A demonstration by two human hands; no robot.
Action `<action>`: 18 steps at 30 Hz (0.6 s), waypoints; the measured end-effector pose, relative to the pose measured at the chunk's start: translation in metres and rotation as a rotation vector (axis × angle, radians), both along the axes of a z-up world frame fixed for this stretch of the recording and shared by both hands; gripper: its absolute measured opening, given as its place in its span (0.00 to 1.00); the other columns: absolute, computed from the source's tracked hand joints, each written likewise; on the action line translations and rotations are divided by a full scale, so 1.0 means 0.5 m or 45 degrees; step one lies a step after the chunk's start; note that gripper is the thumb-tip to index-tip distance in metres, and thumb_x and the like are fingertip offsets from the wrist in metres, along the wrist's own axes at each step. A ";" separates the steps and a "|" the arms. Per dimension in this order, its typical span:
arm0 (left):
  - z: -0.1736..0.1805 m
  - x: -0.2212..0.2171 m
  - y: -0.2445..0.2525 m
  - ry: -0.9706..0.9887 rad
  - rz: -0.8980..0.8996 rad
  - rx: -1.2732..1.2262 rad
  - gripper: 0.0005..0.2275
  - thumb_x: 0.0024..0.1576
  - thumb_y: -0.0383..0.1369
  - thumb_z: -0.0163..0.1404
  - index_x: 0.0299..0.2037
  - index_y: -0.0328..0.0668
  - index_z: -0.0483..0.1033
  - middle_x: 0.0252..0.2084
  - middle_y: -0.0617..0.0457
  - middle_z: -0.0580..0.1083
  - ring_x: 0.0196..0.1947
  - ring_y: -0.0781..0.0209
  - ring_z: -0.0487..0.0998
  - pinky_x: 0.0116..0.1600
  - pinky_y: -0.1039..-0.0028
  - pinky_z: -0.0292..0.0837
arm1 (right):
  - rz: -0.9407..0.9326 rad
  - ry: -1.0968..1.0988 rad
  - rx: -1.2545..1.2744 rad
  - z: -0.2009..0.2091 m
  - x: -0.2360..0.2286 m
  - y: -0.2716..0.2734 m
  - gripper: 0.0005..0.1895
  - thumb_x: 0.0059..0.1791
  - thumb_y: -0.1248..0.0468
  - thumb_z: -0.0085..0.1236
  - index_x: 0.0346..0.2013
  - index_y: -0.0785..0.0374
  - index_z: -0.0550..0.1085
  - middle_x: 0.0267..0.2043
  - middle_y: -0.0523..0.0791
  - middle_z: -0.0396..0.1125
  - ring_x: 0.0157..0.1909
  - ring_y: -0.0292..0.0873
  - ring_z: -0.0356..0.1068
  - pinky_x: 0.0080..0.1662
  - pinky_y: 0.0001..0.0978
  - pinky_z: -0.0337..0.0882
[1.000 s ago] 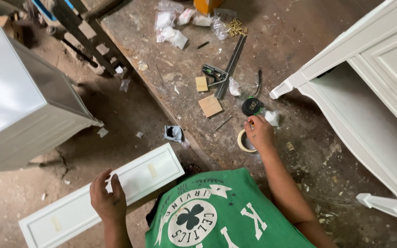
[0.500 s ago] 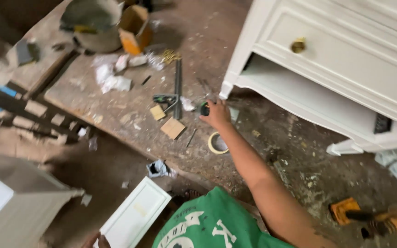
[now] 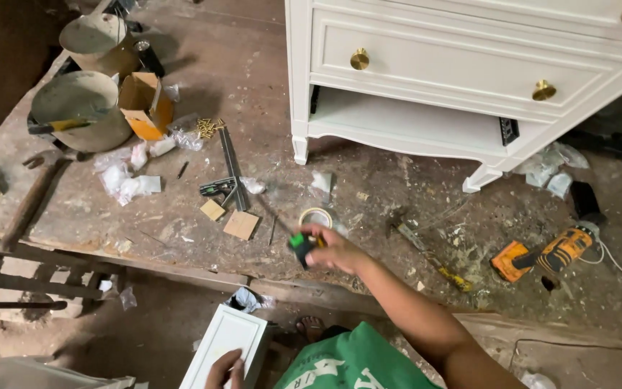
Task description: The person measures and marks a white wooden cabinet door using a combination square, a tape measure, and a pencil. They draw lines on the door surface and use a small wooden block as a guide for additional markings.
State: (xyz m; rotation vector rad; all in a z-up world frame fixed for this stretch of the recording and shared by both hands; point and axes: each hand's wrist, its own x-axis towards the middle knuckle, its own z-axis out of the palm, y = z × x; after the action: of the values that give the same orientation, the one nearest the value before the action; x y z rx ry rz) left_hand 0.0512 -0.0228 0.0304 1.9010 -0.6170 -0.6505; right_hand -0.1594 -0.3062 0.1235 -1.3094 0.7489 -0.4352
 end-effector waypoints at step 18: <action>0.085 -0.107 -0.063 1.381 0.048 -0.428 0.21 0.52 0.17 0.54 0.55 0.30 0.63 0.52 0.29 0.75 0.49 0.40 0.75 0.54 0.50 0.73 | 0.196 0.283 -0.504 0.096 0.008 0.285 0.35 0.48 0.42 0.50 0.67 0.54 0.65 0.80 0.46 0.46 0.66 0.54 0.65 0.59 0.47 0.70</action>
State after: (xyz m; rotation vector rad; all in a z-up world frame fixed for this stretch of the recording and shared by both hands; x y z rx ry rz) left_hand -0.0024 -0.0543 0.0728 1.0083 0.0259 -1.3027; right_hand -0.1553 -0.1636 0.1714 -1.7958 0.7625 -0.3263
